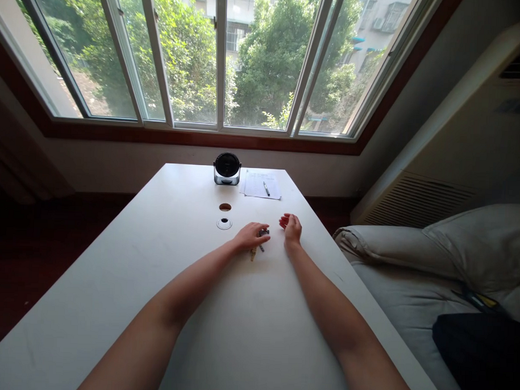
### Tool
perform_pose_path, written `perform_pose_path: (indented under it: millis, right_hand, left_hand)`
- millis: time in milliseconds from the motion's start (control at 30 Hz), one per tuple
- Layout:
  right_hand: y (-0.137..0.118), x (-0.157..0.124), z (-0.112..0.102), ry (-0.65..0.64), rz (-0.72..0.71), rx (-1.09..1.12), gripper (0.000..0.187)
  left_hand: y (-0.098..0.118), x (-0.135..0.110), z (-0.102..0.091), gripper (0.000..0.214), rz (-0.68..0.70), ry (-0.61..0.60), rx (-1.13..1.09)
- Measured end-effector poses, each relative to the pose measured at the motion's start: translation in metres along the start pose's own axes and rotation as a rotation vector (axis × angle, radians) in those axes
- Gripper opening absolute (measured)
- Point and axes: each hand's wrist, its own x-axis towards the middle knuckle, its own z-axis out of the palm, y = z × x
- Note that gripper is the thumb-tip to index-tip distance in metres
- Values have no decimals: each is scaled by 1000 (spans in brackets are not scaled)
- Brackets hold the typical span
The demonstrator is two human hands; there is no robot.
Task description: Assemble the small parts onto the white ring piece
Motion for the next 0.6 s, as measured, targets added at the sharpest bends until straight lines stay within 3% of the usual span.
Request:
perform_pose_path:
  millis: [167, 333, 600]
  right_hand:
    - [-3, -5, 3, -19, 10, 20, 42]
    - [-2, -5, 3, -27, 20, 55, 42]
    - [1, -5, 3, -41, 11, 65, 44]
  left_hand:
    - [9, 3, 5, 64, 85, -39, 76]
    - [21, 2, 10, 51, 193, -80, 56]
    - [27, -19, -2, 50, 288, -116, -42]
